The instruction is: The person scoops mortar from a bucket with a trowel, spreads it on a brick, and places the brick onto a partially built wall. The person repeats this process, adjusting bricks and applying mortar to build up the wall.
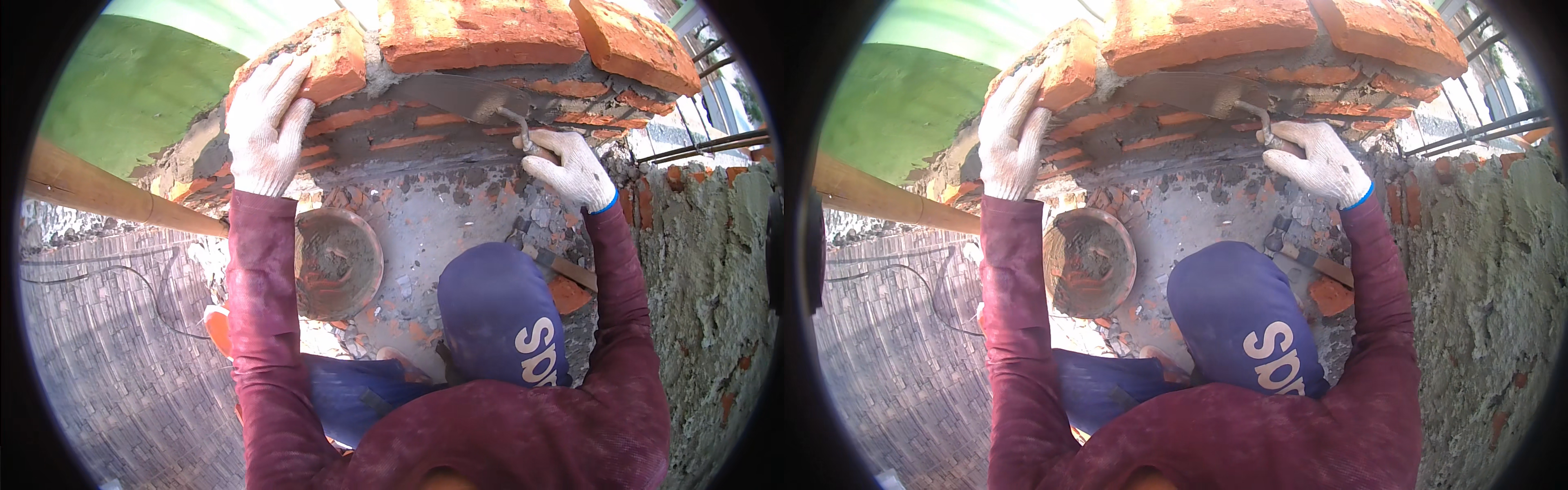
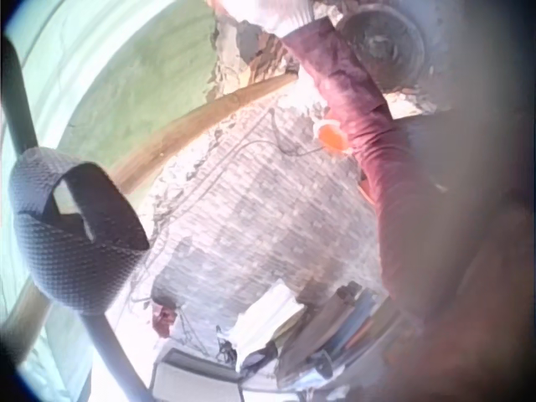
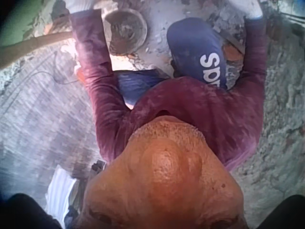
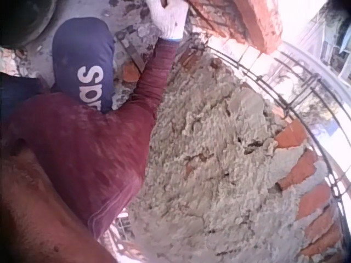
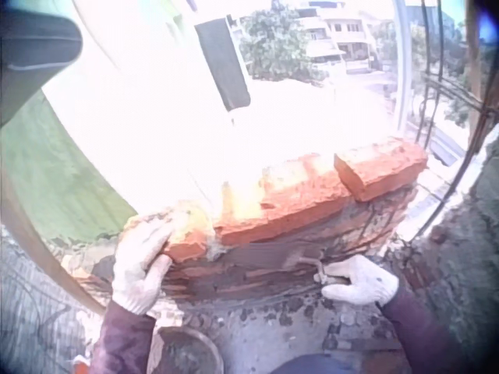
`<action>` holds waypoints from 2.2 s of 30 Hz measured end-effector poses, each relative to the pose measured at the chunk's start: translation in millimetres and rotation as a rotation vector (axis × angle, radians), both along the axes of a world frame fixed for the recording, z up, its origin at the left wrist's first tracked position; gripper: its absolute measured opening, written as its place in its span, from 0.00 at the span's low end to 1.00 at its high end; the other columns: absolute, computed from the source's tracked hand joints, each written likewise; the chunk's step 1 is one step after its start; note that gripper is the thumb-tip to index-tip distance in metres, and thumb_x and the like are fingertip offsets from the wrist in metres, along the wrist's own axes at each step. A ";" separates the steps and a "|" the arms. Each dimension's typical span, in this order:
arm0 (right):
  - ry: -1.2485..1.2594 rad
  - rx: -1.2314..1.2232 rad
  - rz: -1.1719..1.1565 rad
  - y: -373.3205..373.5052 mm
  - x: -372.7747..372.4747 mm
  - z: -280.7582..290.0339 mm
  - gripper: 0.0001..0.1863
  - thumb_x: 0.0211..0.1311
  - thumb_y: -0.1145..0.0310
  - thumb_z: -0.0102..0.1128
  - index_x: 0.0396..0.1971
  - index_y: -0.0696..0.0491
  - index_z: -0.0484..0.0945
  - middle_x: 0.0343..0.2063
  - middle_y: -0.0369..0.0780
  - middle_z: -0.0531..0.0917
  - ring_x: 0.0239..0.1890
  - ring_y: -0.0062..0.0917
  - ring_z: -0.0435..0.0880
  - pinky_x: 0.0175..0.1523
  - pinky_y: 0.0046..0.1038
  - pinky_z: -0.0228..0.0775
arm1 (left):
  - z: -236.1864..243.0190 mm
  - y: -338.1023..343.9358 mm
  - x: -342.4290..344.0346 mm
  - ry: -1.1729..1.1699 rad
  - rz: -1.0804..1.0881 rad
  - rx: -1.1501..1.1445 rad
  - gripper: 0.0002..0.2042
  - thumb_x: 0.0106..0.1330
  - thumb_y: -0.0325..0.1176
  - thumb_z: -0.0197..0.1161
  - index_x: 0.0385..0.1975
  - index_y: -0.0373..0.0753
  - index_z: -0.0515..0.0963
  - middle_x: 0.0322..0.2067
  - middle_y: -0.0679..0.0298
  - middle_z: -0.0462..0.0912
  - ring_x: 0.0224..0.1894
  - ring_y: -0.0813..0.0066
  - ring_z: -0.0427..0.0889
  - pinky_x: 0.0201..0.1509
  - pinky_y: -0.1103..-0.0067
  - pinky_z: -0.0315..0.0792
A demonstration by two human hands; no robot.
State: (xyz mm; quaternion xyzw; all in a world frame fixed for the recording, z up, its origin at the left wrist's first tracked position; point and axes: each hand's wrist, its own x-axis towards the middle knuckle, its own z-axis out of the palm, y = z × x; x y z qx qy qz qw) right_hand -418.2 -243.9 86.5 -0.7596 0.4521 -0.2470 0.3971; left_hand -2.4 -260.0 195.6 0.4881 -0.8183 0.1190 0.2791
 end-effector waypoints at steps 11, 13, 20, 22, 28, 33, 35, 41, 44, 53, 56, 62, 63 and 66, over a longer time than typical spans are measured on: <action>0.011 -0.062 -0.137 59.3 6.7 -6.7 0.23 0.61 0.62 0.68 0.51 0.62 0.84 0.38 0.51 0.89 0.38 0.39 0.90 0.48 0.36 0.79 | 16.3 2.8 22.3 0.493 -0.012 0.061 0.19 0.74 0.29 0.63 0.62 0.34 0.81 0.61 0.53 0.83 0.66 0.62 0.79 0.73 0.69 0.67; 0.029 -0.201 -0.080 43.1 53.1 -3.6 0.22 0.64 0.60 0.68 0.51 0.61 0.83 0.38 0.52 0.88 0.40 0.46 0.89 0.47 0.38 0.79 | 20.3 -1.3 25.8 0.527 -0.024 0.037 0.19 0.74 0.30 0.63 0.62 0.34 0.80 0.61 0.53 0.82 0.66 0.63 0.78 0.73 0.69 0.67; 0.033 -0.138 -0.268 12.0 -1.2 -5.6 0.20 0.68 0.62 0.63 0.52 0.63 0.84 0.41 0.51 0.88 0.42 0.41 0.89 0.51 0.35 0.78 | 50.6 67.7 57.4 0.377 0.024 0.306 0.23 0.79 0.39 0.58 0.66 0.29 0.75 0.68 0.48 0.75 0.71 0.58 0.73 0.76 0.65 0.65; 0.096 -0.040 -0.397 43.9 -47.7 -4.9 0.21 0.66 0.64 0.66 0.52 0.65 0.83 0.43 0.52 0.88 0.43 0.41 0.89 0.52 0.36 0.78 | 54.7 122.3 63.6 0.293 0.124 0.517 0.21 0.77 0.32 0.54 0.65 0.28 0.76 0.68 0.48 0.75 0.72 0.56 0.73 0.76 0.63 0.63; 0.534 -0.223 -0.194 82.4 -2.4 102.3 0.16 0.61 0.61 0.71 0.43 0.56 0.83 0.30 0.44 0.82 0.34 0.42 0.86 0.40 0.39 0.77 | 98.0 304.9 -2.5 0.088 0.353 1.182 0.23 0.62 0.40 0.71 0.56 0.36 0.83 0.63 0.47 0.77 0.69 0.42 0.70 0.75 0.50 0.58; 0.645 -0.105 -0.287 71.1 18.3 202.0 0.12 0.65 0.60 0.68 0.39 0.53 0.81 0.31 0.43 0.81 0.35 0.42 0.86 0.39 0.40 0.77 | 126.4 337.9 -20.4 0.200 0.333 1.185 0.23 0.61 0.40 0.74 0.54 0.35 0.83 0.61 0.46 0.78 0.67 0.40 0.71 0.72 0.51 0.63; 0.621 -0.177 -0.294 72.1 32.8 260.6 0.14 0.64 0.60 0.69 0.42 0.54 0.81 0.31 0.42 0.82 0.35 0.39 0.87 0.39 0.38 0.78 | 132.0 369.7 -13.4 0.408 0.359 1.151 0.23 0.61 0.36 0.74 0.54 0.34 0.82 0.61 0.45 0.78 0.67 0.41 0.73 0.71 0.55 0.68; 0.824 -0.592 -0.078 -95.2 112.7 284.5 0.23 0.59 0.69 0.69 0.56 0.54 0.82 0.32 0.43 0.90 0.40 0.35 0.92 0.41 0.36 0.85 | 166.8 401.6 -35.2 0.450 0.177 1.329 0.23 0.61 0.40 0.75 0.53 0.35 0.83 0.60 0.47 0.80 0.67 0.44 0.74 0.71 0.56 0.68; 0.910 -0.479 0.164 -177.8 190.8 243.9 0.22 0.57 0.68 0.71 0.53 0.54 0.85 0.35 0.43 0.90 0.41 0.35 0.92 0.42 0.37 0.85 | 166.4 434.4 -37.6 0.478 0.198 1.335 0.23 0.60 0.42 0.75 0.51 0.35 0.84 0.59 0.48 0.81 0.66 0.44 0.75 0.70 0.56 0.69; 1.176 -0.398 0.568 -198.7 280.2 209.1 0.15 0.49 0.73 0.73 0.40 0.55 0.92 0.39 0.46 0.91 0.43 0.38 0.92 0.45 0.37 0.85 | 173.4 476.8 -63.6 0.644 0.253 1.317 0.23 0.57 0.41 0.76 0.50 0.36 0.84 0.58 0.48 0.82 0.65 0.45 0.76 0.70 0.57 0.70; 1.158 -0.406 0.636 -190.2 263.0 236.7 0.12 0.53 0.78 0.67 0.38 0.55 0.91 0.37 0.48 0.91 0.44 0.41 0.91 0.47 0.40 0.84 | 179.2 487.0 -77.3 0.694 0.288 1.294 0.23 0.57 0.42 0.77 0.49 0.36 0.84 0.56 0.50 0.83 0.64 0.46 0.77 0.68 0.57 0.71; 1.231 -0.342 0.730 -191.0 207.4 232.1 0.12 0.56 0.74 0.66 0.41 0.53 0.90 0.37 0.48 0.90 0.45 0.44 0.90 0.49 0.42 0.83 | 176.9 494.4 -93.5 0.766 0.357 1.263 0.22 0.57 0.41 0.77 0.48 0.36 0.85 0.55 0.51 0.84 0.62 0.47 0.78 0.68 0.58 0.72; 1.196 -0.354 0.738 -190.7 199.1 236.1 0.11 0.54 0.75 0.66 0.38 0.53 0.90 0.36 0.48 0.90 0.43 0.45 0.90 0.48 0.42 0.82 | 177.1 495.0 -96.0 0.775 0.362 1.266 0.22 0.57 0.41 0.77 0.49 0.36 0.85 0.55 0.52 0.84 0.62 0.47 0.78 0.68 0.58 0.72; 1.303 -0.307 0.754 -198.0 187.2 243.9 0.11 0.52 0.75 0.66 0.36 0.54 0.90 0.35 0.48 0.89 0.41 0.45 0.90 0.47 0.42 0.82 | 176.3 497.2 -104.8 0.812 0.386 1.264 0.22 0.57 0.41 0.76 0.49 0.36 0.84 0.54 0.52 0.84 0.62 0.47 0.78 0.68 0.58 0.71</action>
